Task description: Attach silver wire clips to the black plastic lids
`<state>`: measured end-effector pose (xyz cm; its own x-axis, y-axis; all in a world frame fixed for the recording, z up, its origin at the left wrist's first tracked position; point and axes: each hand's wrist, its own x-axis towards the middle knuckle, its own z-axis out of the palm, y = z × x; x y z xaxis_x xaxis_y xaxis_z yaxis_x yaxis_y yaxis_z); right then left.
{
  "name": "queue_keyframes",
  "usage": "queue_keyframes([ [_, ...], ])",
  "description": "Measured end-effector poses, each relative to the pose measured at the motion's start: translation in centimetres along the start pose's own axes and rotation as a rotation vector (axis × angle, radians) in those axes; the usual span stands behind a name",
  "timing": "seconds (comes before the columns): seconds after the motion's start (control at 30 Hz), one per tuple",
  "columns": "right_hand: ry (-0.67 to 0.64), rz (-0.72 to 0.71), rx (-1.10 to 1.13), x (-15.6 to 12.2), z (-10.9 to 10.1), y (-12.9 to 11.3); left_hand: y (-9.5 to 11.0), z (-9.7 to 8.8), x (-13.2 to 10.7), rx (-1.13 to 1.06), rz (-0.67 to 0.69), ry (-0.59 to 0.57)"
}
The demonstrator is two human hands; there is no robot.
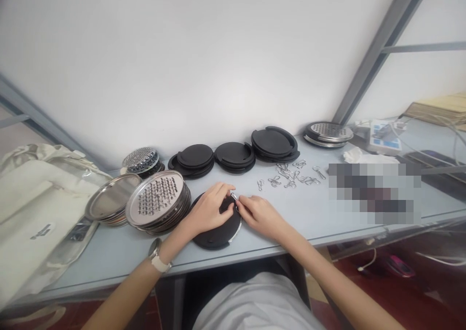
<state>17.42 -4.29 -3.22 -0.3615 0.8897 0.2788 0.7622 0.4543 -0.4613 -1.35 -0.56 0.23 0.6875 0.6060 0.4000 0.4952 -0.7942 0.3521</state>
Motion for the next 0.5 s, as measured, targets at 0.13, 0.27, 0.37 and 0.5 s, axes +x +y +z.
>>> queue_keyframes([
  [0.13,0.013,-0.002,0.015,-0.01,-0.01,-0.03,0.18,-0.22,0.14,0.039,0.049,-0.013],
  [0.27,0.028,0.001,0.035,-0.04,0.01,-0.08,0.09,-0.25,0.22,0.066,0.068,-0.041],
  [0.37,0.038,-0.008,0.052,-0.05,0.0,-0.11,-0.06,-0.21,0.23,0.067,0.082,-0.051],
  [0.5,0.043,-0.02,0.064,-0.05,-0.08,-0.18,-0.19,-0.1,0.19,0.058,0.101,-0.062],
])
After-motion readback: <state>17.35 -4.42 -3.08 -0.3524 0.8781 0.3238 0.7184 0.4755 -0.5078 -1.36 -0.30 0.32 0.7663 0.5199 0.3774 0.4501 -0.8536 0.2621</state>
